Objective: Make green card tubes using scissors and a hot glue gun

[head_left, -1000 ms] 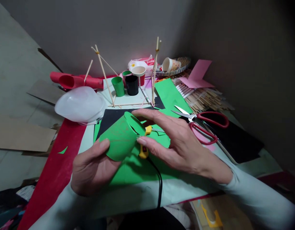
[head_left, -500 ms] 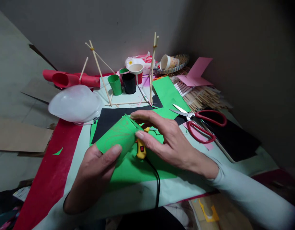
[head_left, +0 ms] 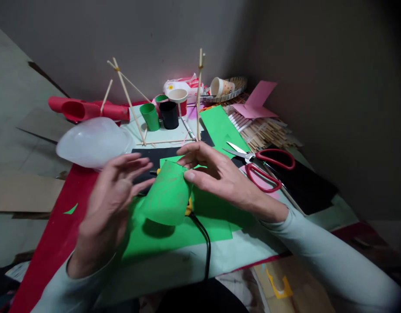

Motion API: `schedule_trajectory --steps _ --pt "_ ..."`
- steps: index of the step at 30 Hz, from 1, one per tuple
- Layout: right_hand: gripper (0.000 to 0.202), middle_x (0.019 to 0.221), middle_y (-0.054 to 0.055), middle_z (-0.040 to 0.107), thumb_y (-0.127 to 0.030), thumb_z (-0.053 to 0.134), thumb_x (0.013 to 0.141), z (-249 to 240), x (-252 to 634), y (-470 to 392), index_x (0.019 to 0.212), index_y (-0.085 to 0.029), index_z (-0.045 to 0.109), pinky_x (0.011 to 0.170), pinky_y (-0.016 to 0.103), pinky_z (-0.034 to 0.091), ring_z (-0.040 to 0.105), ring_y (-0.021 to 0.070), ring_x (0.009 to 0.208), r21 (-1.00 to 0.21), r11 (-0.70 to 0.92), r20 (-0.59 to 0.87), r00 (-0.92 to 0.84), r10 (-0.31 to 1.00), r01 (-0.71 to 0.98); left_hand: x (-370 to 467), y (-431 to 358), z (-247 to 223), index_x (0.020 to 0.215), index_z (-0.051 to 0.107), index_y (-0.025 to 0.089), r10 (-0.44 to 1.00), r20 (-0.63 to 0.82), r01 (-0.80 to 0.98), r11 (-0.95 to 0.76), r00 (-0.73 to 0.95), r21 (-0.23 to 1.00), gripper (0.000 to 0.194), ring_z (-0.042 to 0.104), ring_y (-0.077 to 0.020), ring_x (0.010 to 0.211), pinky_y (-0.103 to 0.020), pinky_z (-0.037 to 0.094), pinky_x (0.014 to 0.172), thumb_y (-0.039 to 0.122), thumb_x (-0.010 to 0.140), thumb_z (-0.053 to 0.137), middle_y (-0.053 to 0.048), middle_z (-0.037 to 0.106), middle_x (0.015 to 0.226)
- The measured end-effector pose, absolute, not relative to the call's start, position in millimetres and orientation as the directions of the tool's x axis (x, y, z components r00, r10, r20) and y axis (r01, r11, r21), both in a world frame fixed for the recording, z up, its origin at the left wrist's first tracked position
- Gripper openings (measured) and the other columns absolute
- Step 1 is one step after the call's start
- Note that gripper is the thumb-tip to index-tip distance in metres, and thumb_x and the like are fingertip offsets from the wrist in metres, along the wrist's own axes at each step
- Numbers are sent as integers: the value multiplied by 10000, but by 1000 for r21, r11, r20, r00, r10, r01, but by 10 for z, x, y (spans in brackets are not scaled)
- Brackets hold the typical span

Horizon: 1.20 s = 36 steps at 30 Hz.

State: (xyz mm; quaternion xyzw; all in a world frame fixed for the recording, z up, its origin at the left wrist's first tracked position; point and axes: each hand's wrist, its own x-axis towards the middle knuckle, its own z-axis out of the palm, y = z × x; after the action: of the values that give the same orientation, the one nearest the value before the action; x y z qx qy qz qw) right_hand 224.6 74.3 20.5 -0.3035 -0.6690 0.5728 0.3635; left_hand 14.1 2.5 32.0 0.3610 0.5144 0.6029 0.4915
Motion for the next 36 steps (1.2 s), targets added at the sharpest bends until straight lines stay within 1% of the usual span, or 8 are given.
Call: schedule_trajectory --steps 2,5,12,18,21,26,30,36 --pt "382 1181 73 683 -423 729 914 198 2211 704 1206 -231 576 969 419 556 653 237 1146 -989 147 122 -597 793 -8 187 42 311 1401 610 269 977 -211 -344 204 18 916 580 505 -366 1425 -409 516 1072 478 875 737 -82 630 1466" --pt "353 1210 71 705 -382 714 930 177 2154 649 1229 -237 593 977 437 566 662 247 1160 -987 161 121 -634 764 6 235 28 280 1455 578 267 937 -282 -412 344 205 843 616 506 -408 1443 -511 430 1181 462 891 734 -98 614 1506" --pt "296 1378 74 669 -378 663 982 126 2083 595 1239 -248 594 719 312 629 705 217 1068 -998 51 57 -656 752 -28 253 0 269 1364 656 237 918 -365 -342 397 156 851 506 693 -425 1224 -506 556 1044 364 886 758 -103 733 1349" --pt "288 1405 54 662 -371 624 1008 86 2081 601 1267 -248 597 704 296 607 691 142 856 -999 38 38 -676 736 -15 289 3 250 1431 591 222 907 -402 -339 420 126 842 578 798 -338 918 -366 611 782 368 896 753 -63 814 912" --pt "296 1369 38 677 -374 577 1028 83 2071 598 1300 -263 610 722 311 595 676 150 858 -995 98 53 -667 743 30 274 19 236 1319 683 232 934 -354 -240 354 44 904 484 755 -353 1086 -356 588 873 363 866 790 -69 811 1080" --pt "278 1320 49 698 -308 598 1003 95 2049 594 1260 -216 649 970 381 544 671 224 1124 -961 262 145 -642 753 91 226 30 211 1242 732 255 955 -296 -158 297 31 942 415 577 -418 1371 -478 440 1164 381 851 792 -38 758 1304" --pt "246 1289 42 716 -290 614 988 90 2033 579 1219 -218 658 1019 390 521 660 237 1197 -947 309 186 -633 751 89 229 12 176 1289 710 284 960 -275 -227 279 53 933 465 574 -440 1367 -502 478 1128 476 866 741 -29 743 1340" --pt "236 1299 40 728 -250 592 993 33 2010 541 1211 -209 673 1042 347 493 669 209 1207 -916 396 282 -605 744 60 226 31 128 1237 717 326 957 -289 -148 285 -6 947 448 571 -410 1381 -509 461 1158 499 827 768 -5 735 1345"
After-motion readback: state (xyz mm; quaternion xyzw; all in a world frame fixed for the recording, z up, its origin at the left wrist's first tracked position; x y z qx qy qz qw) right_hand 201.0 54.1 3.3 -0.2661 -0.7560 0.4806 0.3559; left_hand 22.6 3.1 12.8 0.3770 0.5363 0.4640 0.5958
